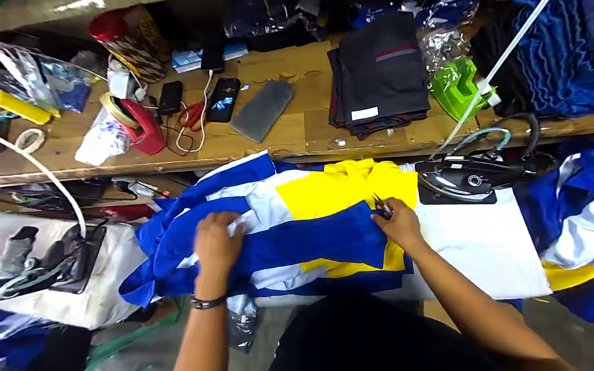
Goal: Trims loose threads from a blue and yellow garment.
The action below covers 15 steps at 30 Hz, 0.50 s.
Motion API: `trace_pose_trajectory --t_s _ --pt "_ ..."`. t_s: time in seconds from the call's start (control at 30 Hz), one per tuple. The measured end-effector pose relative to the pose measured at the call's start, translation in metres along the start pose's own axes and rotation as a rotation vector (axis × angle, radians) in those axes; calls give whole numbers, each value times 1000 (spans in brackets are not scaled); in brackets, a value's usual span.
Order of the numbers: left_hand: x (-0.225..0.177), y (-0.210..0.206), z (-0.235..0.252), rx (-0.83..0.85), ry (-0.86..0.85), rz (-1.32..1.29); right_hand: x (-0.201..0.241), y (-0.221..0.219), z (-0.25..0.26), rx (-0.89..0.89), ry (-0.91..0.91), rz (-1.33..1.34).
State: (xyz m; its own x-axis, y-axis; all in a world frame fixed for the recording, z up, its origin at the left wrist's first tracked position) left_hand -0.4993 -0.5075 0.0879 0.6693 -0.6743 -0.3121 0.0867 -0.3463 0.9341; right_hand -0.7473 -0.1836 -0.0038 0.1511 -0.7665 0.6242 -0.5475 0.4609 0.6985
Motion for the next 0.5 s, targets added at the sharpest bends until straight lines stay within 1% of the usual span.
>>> trace_pose_trajectory --t_s 0.03,0.1,0.13,0.2,0.27,0.33,0.4,0.5 --pt "-34 -15 -4 -15 -103 -88 6 8 -4 -51 4 7" --pt "-95 -65 -9 35 -319 -242 17 15 -11 -125 48 83" --pt "-120 -89 -11 61 -410 -288 19 13 -12 -122 73 148" --pt "-154 -127 -9 71 -540 -299 18 0 -14 -28 88 304" --pt "-170 -152 -2 36 -605 -234 15 -12 -17 50 75 410" --pt "-174 -164 5 -35 -623 -185 10 -18 -20 73 67 444" --pt "-170 -169 11 -70 -612 -179 5 -22 -22 78 58 462" --pt "-163 -161 18 -54 -595 -229 -3 -28 -22 123 23 455"
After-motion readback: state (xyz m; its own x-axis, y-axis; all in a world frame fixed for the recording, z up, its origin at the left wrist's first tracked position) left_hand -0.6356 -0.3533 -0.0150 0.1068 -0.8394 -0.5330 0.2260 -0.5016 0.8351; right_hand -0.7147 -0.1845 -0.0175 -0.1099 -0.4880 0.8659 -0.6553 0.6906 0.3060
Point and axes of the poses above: each hand's wrist, its own z-axis towards the middle knuckle, its own y-axis out of the back of the hand, x = y × z, the point moved 6 cm from there along z, towards the middle knuckle, and after that the axes turned 1 degree about -z, right-handed, at the moved point
